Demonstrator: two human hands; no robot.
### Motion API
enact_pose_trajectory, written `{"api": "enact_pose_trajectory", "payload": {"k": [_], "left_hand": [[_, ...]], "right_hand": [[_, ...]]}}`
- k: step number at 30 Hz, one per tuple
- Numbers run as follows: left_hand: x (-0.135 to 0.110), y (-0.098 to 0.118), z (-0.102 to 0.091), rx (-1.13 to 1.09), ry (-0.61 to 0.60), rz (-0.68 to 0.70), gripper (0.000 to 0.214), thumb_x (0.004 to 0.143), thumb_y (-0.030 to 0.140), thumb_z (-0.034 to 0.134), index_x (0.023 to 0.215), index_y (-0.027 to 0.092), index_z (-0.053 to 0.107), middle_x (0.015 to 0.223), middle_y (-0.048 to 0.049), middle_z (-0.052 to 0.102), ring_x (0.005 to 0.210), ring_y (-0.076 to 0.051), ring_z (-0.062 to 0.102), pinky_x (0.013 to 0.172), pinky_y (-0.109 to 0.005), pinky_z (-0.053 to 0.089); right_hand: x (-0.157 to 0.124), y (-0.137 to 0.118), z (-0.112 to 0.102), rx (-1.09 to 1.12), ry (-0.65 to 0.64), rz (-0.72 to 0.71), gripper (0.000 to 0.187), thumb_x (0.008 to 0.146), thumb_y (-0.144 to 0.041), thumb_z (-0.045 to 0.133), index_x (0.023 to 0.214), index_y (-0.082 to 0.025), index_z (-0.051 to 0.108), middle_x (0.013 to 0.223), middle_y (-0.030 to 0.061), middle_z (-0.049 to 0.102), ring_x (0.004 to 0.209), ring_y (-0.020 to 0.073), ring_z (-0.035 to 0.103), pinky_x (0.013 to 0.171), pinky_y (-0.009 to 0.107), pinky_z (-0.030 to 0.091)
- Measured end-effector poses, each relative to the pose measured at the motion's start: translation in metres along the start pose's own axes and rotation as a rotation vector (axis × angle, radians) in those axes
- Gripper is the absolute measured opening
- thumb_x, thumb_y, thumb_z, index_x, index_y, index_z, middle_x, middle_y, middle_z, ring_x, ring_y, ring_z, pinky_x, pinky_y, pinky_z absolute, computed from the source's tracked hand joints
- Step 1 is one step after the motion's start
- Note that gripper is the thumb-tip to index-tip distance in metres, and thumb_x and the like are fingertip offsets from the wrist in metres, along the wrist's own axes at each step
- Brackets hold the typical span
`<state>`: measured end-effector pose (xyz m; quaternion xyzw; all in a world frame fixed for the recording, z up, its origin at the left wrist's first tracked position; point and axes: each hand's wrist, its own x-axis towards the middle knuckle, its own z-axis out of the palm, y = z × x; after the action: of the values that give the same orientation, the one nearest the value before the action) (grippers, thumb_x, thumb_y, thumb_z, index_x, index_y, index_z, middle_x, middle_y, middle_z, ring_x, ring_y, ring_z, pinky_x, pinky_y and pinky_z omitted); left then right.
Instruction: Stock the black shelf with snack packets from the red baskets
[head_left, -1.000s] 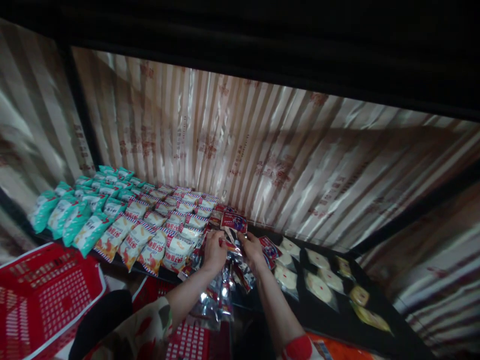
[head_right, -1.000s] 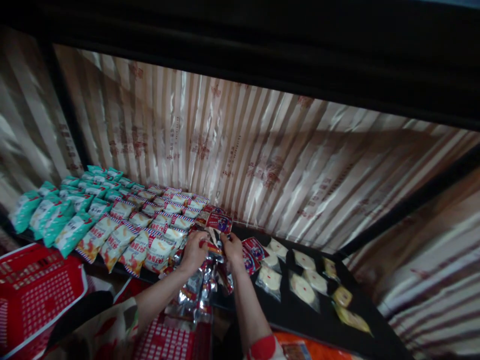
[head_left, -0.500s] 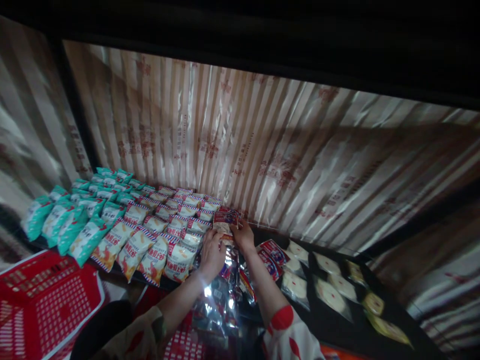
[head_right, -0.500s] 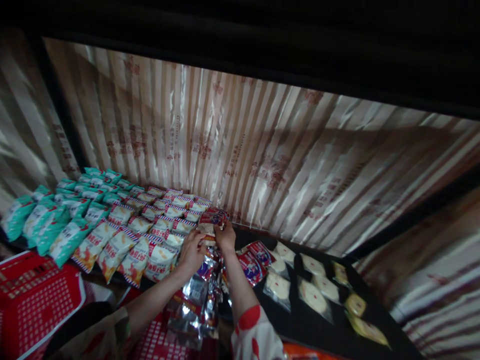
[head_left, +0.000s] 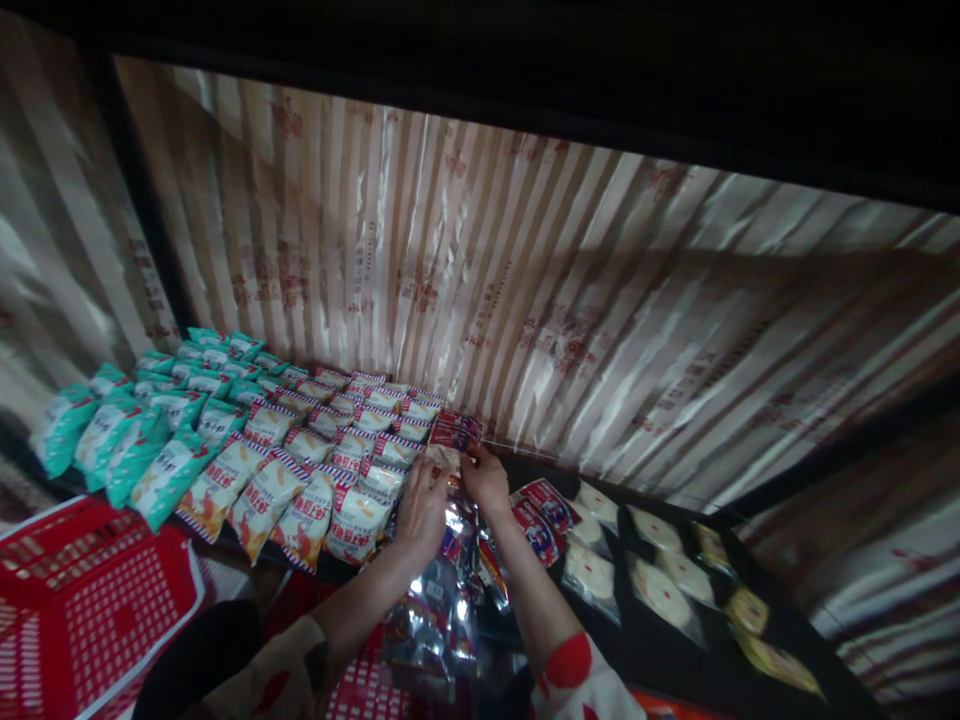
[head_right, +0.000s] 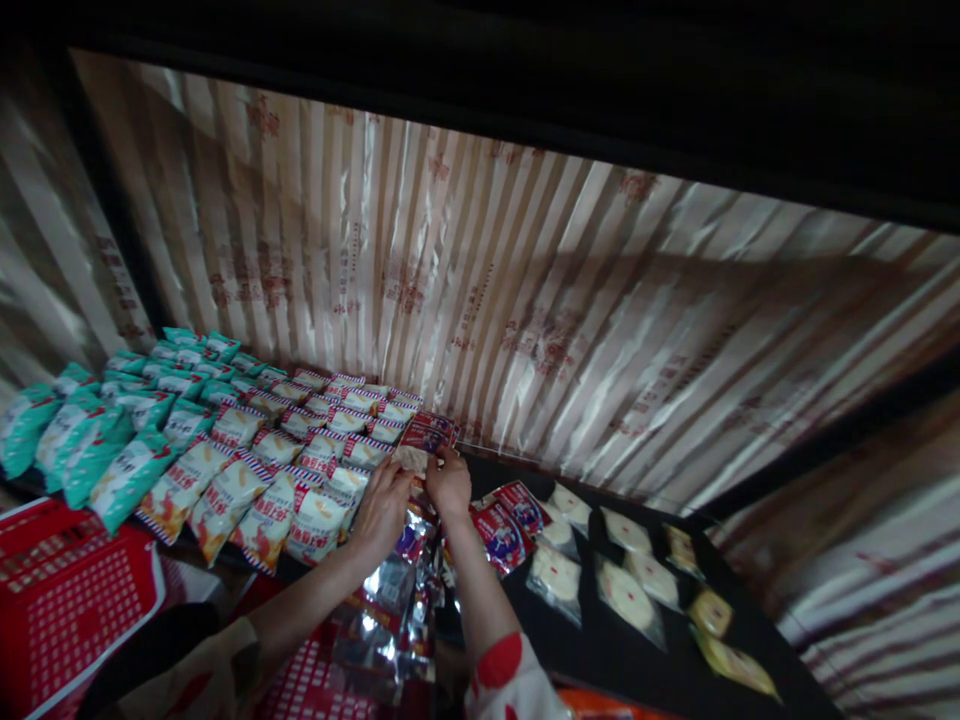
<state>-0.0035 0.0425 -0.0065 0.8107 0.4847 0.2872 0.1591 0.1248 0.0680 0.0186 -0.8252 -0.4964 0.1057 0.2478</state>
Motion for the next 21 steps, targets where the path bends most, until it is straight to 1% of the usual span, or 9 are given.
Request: {"api": "enact_pose_trajectory", "payload": {"k": [3, 5, 7, 10, 13, 15, 17, 19, 21], "left_hand": [[0.001, -0.003, 0.000, 0.062, -0.029, 0.017, 0.046, 0.084, 0.002, 0.032, 0.123, 0.013, 0.053, 0.134, -0.0126, 0.046, 0.134, -0.025, 0.030, 0.112, -0.038, 0.028], [0.001, -0.005, 0.001, 0.087, -0.024, 0.030, 0.048, 0.083, 0.001, 0.032, 0.124, 0.016, 0.054, 0.134, -0.0104, 0.048, 0.133, -0.024, 0.030, 0.111, -0.039, 0.029], [0.002, -0.009, 0.005, 0.102, 0.002, 0.047, 0.049, 0.083, 0.001, 0.033, 0.124, 0.019, 0.053, 0.134, -0.0086, 0.048, 0.133, -0.024, 0.032, 0.110, -0.040, 0.031], [0.003, -0.015, 0.014, 0.112, 0.052, 0.081, 0.048, 0.083, 0.002, 0.035, 0.123, 0.018, 0.055, 0.133, -0.0104, 0.050, 0.131, -0.024, 0.036, 0.107, -0.042, 0.036], [0.003, -0.021, 0.022, 0.122, 0.103, 0.128, 0.045, 0.083, 0.002, 0.037, 0.120, 0.018, 0.057, 0.130, -0.0108, 0.052, 0.128, -0.024, 0.039, 0.104, -0.042, 0.040], [0.002, -0.024, 0.025, 0.148, 0.134, 0.141, 0.044, 0.083, 0.002, 0.038, 0.118, 0.018, 0.058, 0.130, -0.0110, 0.053, 0.128, -0.024, 0.040, 0.103, -0.043, 0.040], [0.001, -0.024, 0.025, 0.191, 0.158, 0.147, 0.041, 0.083, 0.003, 0.040, 0.116, 0.018, 0.059, 0.129, -0.0116, 0.053, 0.127, -0.025, 0.041, 0.104, -0.045, 0.038], [-0.001, -0.024, 0.023, 0.231, 0.176, 0.165, 0.039, 0.084, 0.005, 0.041, 0.114, 0.019, 0.060, 0.127, -0.0113, 0.055, 0.125, -0.025, 0.043, 0.106, -0.047, 0.035], [-0.003, -0.023, 0.019, 0.261, 0.186, 0.192, 0.035, 0.085, 0.008, 0.042, 0.113, 0.020, 0.061, 0.125, -0.0103, 0.057, 0.123, -0.024, 0.046, 0.107, -0.047, 0.033]], "right_hand": [[-0.004, -0.004, -0.005, -0.093, -0.031, 0.045, 0.037, 0.085, -0.035, 0.042, 0.115, -0.022, 0.061, 0.113, 0.0091, 0.063, 0.098, 0.0209, 0.062, 0.081, 0.028, 0.045], [-0.007, -0.007, -0.009, -0.149, -0.046, 0.059, 0.037, 0.086, -0.038, 0.041, 0.115, -0.025, 0.061, 0.113, 0.0090, 0.062, 0.097, 0.0215, 0.062, 0.079, 0.029, 0.045], [-0.008, -0.009, -0.012, -0.204, -0.045, 0.046, 0.037, 0.086, -0.039, 0.040, 0.114, -0.027, 0.062, 0.113, 0.0087, 0.061, 0.099, 0.0220, 0.060, 0.080, 0.030, 0.045], [-0.006, -0.011, -0.013, -0.298, 0.010, -0.011, 0.035, 0.085, -0.038, 0.042, 0.110, -0.026, 0.064, 0.114, 0.0097, 0.060, 0.107, 0.0250, 0.055, 0.084, 0.032, 0.043], [0.001, -0.016, -0.008, -0.334, 0.063, -0.137, 0.035, 0.085, -0.033, 0.043, 0.110, -0.022, 0.064, 0.118, 0.0106, 0.059, 0.113, 0.0245, 0.050, 0.093, 0.033, 0.038], [0.008, -0.021, -0.001, -0.323, 0.045, -0.247, 0.036, 0.087, -0.030, 0.040, 0.112, -0.020, 0.063, 0.123, 0.0092, 0.057, 0.117, 0.0220, 0.047, 0.099, 0.033, 0.032], [0.015, -0.026, 0.007, -0.313, -0.001, -0.317, 0.037, 0.089, -0.030, 0.036, 0.116, -0.021, 0.060, 0.129, 0.0068, 0.055, 0.123, 0.0209, 0.041, 0.103, 0.033, 0.028], [0.021, -0.030, 0.014, -0.316, -0.053, -0.323, 0.038, 0.090, -0.032, 0.035, 0.120, -0.024, 0.057, 0.134, 0.0041, 0.050, 0.129, 0.0218, 0.034, 0.104, 0.036, 0.026], [0.025, -0.033, 0.021, -0.329, -0.105, -0.292, 0.039, 0.091, -0.035, 0.034, 0.122, -0.027, 0.056, 0.137, 0.0014, 0.048, 0.132, 0.0237, 0.029, 0.104, 0.040, 0.024]]}}
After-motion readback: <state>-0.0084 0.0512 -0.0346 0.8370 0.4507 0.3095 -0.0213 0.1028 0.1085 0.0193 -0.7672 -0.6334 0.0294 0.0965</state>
